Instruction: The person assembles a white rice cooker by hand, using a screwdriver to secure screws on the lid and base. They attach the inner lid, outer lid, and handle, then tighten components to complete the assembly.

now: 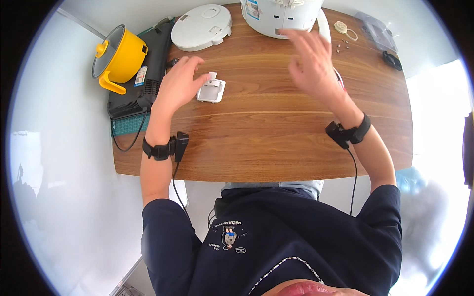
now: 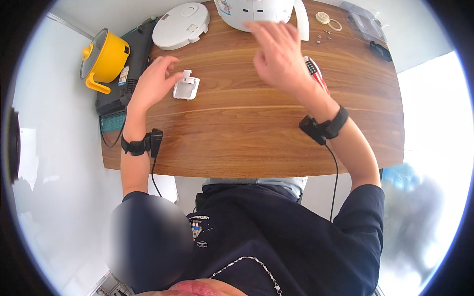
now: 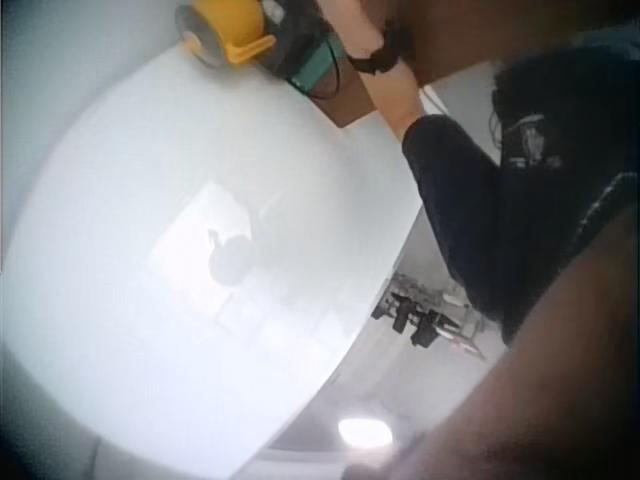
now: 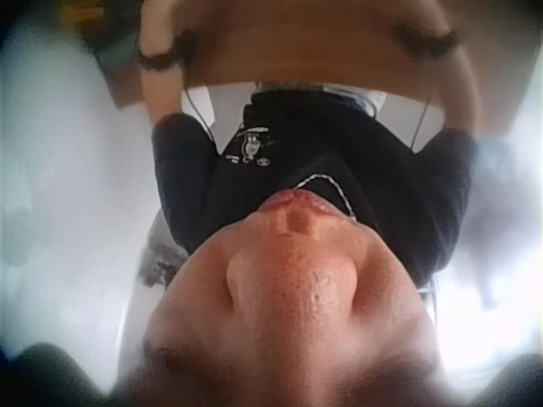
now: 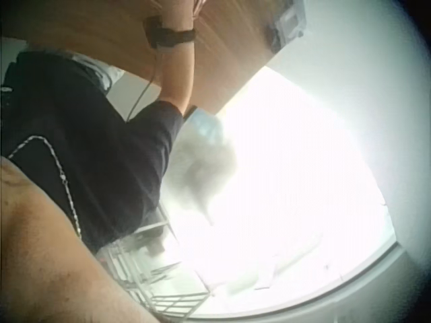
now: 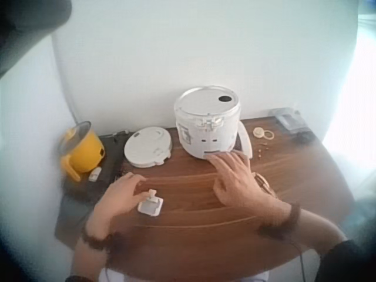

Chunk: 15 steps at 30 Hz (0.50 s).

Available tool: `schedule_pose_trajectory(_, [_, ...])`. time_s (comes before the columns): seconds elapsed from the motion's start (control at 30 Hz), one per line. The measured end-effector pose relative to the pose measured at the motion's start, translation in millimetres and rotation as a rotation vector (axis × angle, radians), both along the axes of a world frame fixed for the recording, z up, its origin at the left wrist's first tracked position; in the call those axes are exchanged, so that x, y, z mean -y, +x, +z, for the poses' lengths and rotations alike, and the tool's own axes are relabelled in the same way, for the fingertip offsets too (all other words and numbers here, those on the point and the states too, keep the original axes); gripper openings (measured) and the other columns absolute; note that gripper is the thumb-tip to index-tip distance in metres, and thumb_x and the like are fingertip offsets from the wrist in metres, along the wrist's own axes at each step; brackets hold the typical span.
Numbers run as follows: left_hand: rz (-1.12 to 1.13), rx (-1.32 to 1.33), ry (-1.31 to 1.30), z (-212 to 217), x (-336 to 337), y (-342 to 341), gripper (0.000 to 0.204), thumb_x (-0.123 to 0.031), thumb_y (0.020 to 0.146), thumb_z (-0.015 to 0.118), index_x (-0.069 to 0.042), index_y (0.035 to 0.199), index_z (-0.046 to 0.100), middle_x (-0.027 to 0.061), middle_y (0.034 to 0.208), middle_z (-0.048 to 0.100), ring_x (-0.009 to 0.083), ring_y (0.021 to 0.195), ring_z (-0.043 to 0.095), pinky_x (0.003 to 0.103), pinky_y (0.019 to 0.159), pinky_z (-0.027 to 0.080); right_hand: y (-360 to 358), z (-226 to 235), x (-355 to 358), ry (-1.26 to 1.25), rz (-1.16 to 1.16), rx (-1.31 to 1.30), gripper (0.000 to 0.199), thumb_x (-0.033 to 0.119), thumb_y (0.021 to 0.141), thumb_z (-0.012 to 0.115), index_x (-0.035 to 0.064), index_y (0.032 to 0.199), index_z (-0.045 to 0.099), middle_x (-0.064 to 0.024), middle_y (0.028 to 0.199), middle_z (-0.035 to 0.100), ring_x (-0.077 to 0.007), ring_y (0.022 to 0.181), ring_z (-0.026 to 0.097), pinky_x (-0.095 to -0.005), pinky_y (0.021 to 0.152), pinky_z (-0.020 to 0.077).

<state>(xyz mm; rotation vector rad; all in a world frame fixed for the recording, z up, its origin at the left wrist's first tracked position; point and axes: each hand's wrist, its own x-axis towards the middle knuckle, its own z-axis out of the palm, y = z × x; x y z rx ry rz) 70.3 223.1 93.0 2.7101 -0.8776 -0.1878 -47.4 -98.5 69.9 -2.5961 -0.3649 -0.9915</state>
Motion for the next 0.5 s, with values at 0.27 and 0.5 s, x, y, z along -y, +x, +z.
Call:
schedule_pose_trajectory(0.27, [-0.037, -0.074, -0.079, -23.4, -10.1, 9.7, 0.028, -0.016, 0.086, 0.082, -0.003, 0.109, 0.074, 0.0101, 0.104, 0.069, 0.0287, 0.095, 0.069, 0.040, 0.084, 0.055, -5.5, -33.3, -32.3, -0.043, 0.241, -0.368, 0.043, 0.009, 0.093, 0.066, 0.0036, 0.135, 0.064, -0.0147, 0.123, 0.067, -0.0317, 0.119, 0.063, -0.0460, 0.109, 0.0440])
schedule_pose_trajectory(0.5, [-0.130, -0.059, -0.411, -20.2, 30.5, 4.3, 0.018, -0.002, 0.086, 0.078, 0.001, 0.100, 0.067, 0.0105, 0.093, 0.067, 0.0263, 0.081, 0.066, 0.035, 0.073, 0.052, 3.6, -27.1, -33.4, 0.441, 0.342, -0.474, 0.051, 0.010, 0.093, 0.076, 0.0040, 0.141, 0.060, -0.0133, 0.123, 0.068, -0.0290, 0.110, 0.068, -0.0412, 0.096, 0.0562])
